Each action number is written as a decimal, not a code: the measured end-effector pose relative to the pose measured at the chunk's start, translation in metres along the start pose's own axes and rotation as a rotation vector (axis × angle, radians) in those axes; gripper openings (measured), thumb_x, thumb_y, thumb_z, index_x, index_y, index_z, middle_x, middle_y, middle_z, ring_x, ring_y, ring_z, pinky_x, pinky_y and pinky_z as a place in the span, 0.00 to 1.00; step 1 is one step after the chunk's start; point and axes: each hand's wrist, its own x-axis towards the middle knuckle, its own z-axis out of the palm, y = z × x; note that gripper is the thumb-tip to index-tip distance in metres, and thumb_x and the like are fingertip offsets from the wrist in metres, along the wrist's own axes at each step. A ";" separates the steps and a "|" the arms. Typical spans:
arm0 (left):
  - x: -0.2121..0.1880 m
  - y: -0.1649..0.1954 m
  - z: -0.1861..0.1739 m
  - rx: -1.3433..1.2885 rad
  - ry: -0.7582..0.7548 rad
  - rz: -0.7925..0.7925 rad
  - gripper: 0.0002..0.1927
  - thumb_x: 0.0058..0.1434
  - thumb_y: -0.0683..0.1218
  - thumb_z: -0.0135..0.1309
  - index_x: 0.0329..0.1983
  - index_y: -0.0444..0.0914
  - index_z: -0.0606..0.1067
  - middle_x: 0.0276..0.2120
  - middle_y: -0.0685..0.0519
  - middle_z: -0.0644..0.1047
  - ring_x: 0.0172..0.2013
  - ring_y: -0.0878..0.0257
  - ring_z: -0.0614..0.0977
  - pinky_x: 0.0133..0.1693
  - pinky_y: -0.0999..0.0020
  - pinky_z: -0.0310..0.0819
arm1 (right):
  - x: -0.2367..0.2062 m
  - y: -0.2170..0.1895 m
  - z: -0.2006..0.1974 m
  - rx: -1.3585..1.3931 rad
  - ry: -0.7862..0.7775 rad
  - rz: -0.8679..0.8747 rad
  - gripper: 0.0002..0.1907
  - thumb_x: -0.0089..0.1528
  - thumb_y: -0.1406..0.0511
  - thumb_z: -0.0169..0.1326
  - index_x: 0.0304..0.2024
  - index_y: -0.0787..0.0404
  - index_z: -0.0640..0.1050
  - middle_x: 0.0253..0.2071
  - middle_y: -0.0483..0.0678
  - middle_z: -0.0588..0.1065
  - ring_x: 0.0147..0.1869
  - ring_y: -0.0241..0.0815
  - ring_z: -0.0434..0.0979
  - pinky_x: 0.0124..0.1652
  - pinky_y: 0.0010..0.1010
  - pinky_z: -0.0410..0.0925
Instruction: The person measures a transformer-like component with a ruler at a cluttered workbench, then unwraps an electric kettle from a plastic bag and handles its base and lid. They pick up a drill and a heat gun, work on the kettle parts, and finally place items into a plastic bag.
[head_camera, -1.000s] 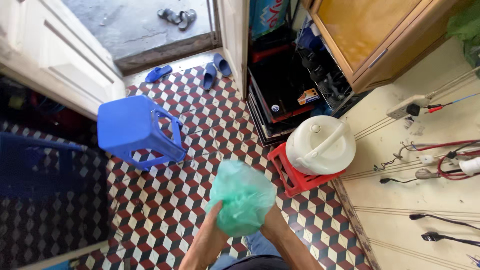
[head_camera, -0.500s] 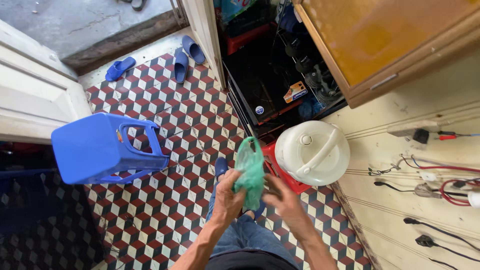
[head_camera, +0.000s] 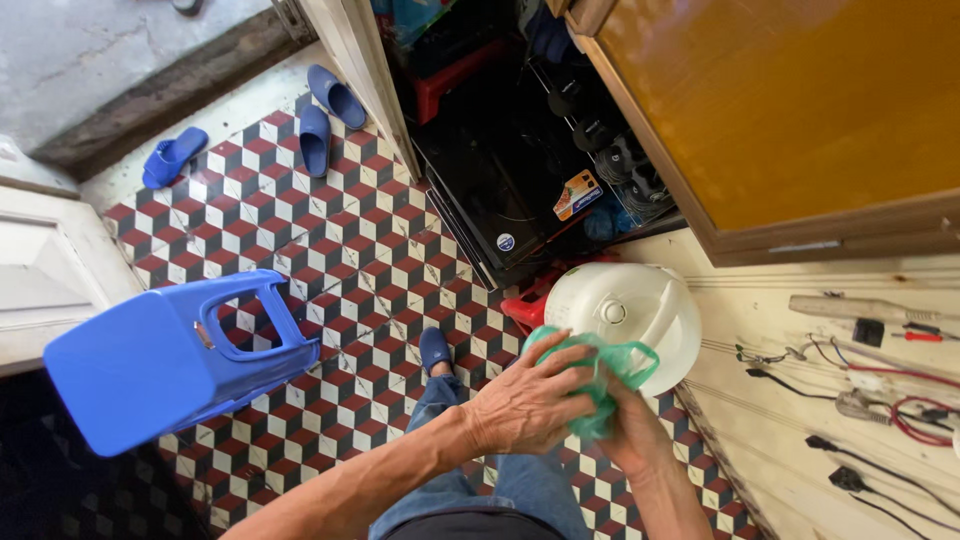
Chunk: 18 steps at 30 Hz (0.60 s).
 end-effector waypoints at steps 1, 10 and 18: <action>0.004 -0.003 0.000 0.003 0.009 -0.035 0.17 0.51 0.43 0.60 0.46 0.43 0.76 0.60 0.47 0.70 0.71 0.46 0.65 0.74 0.39 0.51 | 0.013 -0.007 -0.004 -0.028 0.025 -0.065 0.29 0.59 0.59 0.63 0.61 0.60 0.74 0.55 0.46 0.75 0.55 0.41 0.77 0.52 0.36 0.72; -0.072 -0.022 0.026 -0.080 0.244 -1.017 0.32 0.55 0.40 0.59 0.66 0.42 0.69 0.74 0.40 0.56 0.68 0.45 0.68 0.64 0.54 0.68 | 0.178 -0.115 -0.009 -1.639 0.294 -0.885 0.24 0.62 0.63 0.58 0.60 0.65 0.74 0.58 0.63 0.73 0.61 0.63 0.73 0.59 0.45 0.67; -0.193 -0.065 0.094 0.004 0.486 -1.604 0.31 0.53 0.43 0.61 0.62 0.42 0.69 0.71 0.42 0.58 0.61 0.50 0.76 0.54 0.58 0.78 | 0.337 -0.114 -0.003 -2.214 0.309 -0.155 0.31 0.65 0.59 0.56 0.69 0.54 0.64 0.72 0.56 0.59 0.65 0.64 0.70 0.57 0.52 0.69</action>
